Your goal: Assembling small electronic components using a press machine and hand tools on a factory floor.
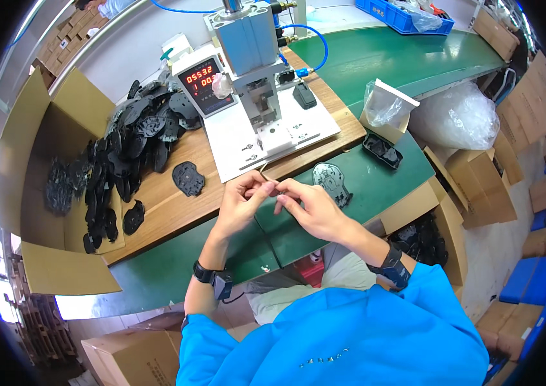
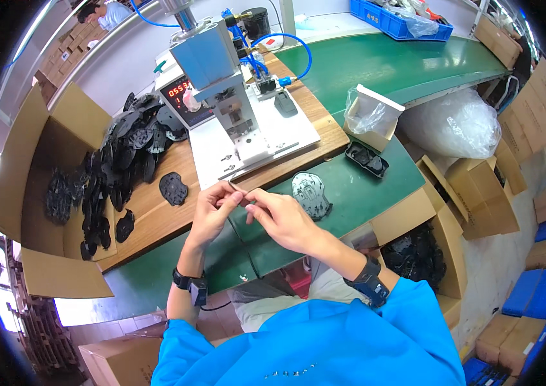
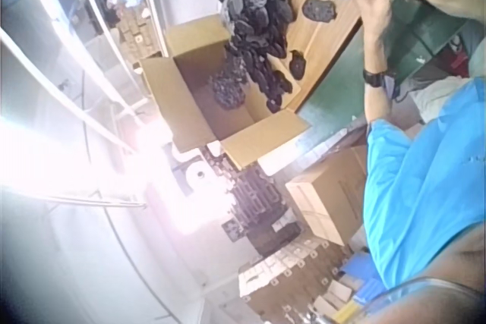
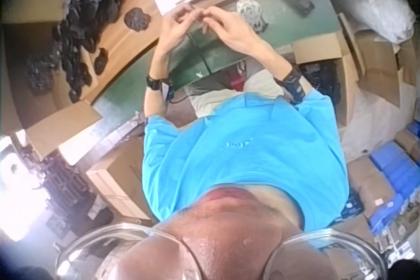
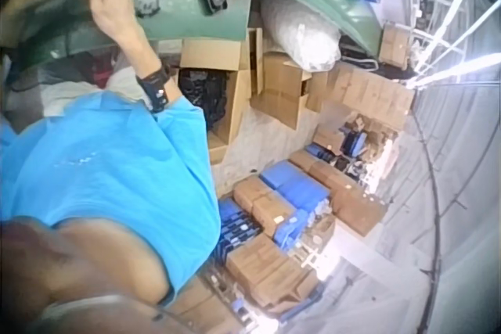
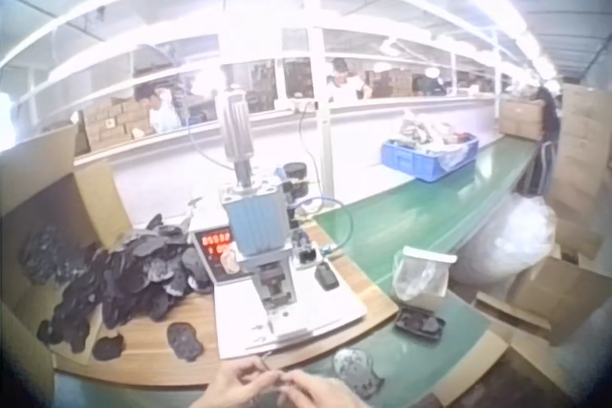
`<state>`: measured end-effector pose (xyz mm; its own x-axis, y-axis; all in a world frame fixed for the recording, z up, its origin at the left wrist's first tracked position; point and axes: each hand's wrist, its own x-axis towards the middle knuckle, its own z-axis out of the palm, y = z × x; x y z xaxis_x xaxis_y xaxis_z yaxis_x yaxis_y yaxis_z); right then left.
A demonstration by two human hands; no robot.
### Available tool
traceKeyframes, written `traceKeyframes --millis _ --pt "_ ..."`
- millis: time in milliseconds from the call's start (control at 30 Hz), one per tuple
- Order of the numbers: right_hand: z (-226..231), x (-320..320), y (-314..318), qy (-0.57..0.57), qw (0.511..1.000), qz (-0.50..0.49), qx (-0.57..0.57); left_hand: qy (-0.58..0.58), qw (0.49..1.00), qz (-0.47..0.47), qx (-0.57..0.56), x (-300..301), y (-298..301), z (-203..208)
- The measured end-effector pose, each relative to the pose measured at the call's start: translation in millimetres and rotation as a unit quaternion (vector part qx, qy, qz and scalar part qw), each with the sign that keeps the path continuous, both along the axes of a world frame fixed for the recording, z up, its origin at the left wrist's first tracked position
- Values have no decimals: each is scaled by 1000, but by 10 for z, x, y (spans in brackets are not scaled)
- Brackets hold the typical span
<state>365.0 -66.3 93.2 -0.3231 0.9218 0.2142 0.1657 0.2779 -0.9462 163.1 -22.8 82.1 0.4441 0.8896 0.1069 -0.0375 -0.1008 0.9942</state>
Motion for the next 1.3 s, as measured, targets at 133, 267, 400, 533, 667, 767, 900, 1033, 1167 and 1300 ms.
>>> traceKeyframes --millis 133,267,400,533,667,767,900,1033,1167,1300 --pt "83 294 353 -47 988 -122 82 -9 995 83 54 -133 101 -93" --pt "213 666 1316 -64 946 -238 213 -80 991 108 -14 -241 200 -113" --pt "129 1019 2536 -163 917 -231 282 -96 989 109 -16 -215 205 -222" --pt "104 1057 3208 -277 923 -129 234 -35 985 168 -2 -209 143 -223" --pt "-22 1235 3616 -358 900 -43 246 -50 988 143 11 -203 208 -252" --pt "163 744 3458 -378 909 -32 172 -58 982 178 -13 -324 88 -222" --pt "-85 1202 3676 -344 896 -31 278 -91 988 127 -15 -199 162 -211" --pt "-22 1096 3640 -349 891 -36 288 -54 987 151 2 -236 129 -197" --pt "-18 927 3566 -352 888 -75 286 50 985 164 3 -271 51 -100" --pt "-22 1024 3791 -413 848 -98 318 127 978 141 89 -209 81 5"
